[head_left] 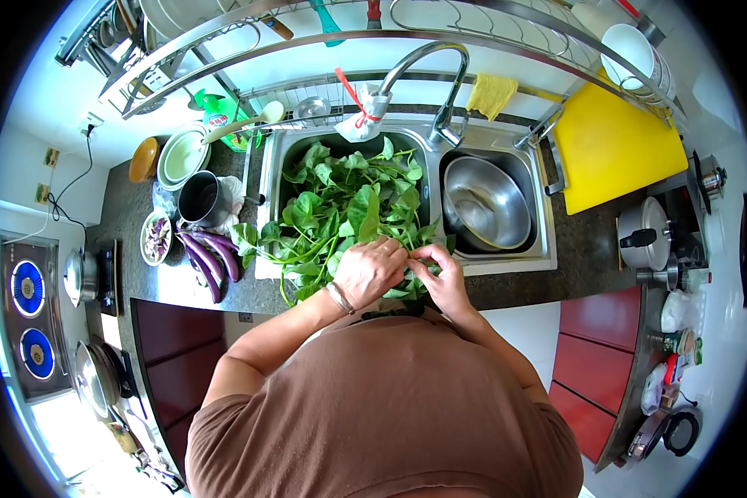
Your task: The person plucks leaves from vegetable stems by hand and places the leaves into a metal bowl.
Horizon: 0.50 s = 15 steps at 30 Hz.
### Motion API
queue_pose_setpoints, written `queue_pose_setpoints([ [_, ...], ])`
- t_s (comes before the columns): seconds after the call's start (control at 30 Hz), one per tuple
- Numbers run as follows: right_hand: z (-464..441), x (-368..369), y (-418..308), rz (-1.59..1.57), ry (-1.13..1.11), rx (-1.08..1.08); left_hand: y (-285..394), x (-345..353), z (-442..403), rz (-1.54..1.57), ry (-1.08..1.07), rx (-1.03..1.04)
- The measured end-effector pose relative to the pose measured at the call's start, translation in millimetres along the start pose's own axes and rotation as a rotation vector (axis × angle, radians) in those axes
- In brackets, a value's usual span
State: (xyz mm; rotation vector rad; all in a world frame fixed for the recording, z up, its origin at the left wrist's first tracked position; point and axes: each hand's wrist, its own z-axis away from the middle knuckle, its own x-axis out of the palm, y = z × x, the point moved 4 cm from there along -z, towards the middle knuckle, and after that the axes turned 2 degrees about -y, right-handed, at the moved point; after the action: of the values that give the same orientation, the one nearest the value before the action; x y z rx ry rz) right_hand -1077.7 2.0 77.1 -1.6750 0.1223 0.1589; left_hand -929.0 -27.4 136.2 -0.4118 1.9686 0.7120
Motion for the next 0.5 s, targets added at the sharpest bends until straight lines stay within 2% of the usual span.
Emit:
queue_pose_setpoints([
  [0.03, -1.6, -1.7, -7.3, 0.17, 0.012, -0.135, -2.0, 1.1, 1.5, 0.087, 0.081, -0.077],
  [0.1, -5.3, -1.9, -14.1, 0.159, 0.045, -0.124, -2.1, 9.8, 4.1, 0.181, 0.148, -0.145],
  [0.23, -5.4, -2.6, -16.7, 0.109, 0.037, -0.017, -26.4, 21.3, 11.2, 0.549, 0.299, -0.53],
  [0.27, -5.6, -4.8, -16.0, 0.11, 0.035, -0.017, -41.5, 23.0, 14.8, 0.757, 0.347, -0.644],
  [0.3, -6.4, -11.3, -13.6, -0.05, 0.043, -0.001, -52.8, 15.8, 14.5, 0.969, 0.396, -0.757],
  [0.37, -8.6, -28.7, -9.0, -0.363, 0.059, 0.033, -66.6, -7.6, 18.2, 1.125, 0.396, -0.822],
  [0.43, -12.9, -49.9, -7.3, -0.387, 0.148, 0.052, -78.2, -17.8, 25.8, 0.771, 0.437, -0.737],
  [0.47, -14.4, -58.0, -10.1, -0.467, 0.155, 0.041, -78.8, -22.2, 31.4, 0.633, 0.39, -0.78],
  [0.5, -14.1, -65.3, -9.3, -0.524, 0.16, 0.028, -77.5, -20.1, 36.0, 0.719, 0.403, -0.792],
])
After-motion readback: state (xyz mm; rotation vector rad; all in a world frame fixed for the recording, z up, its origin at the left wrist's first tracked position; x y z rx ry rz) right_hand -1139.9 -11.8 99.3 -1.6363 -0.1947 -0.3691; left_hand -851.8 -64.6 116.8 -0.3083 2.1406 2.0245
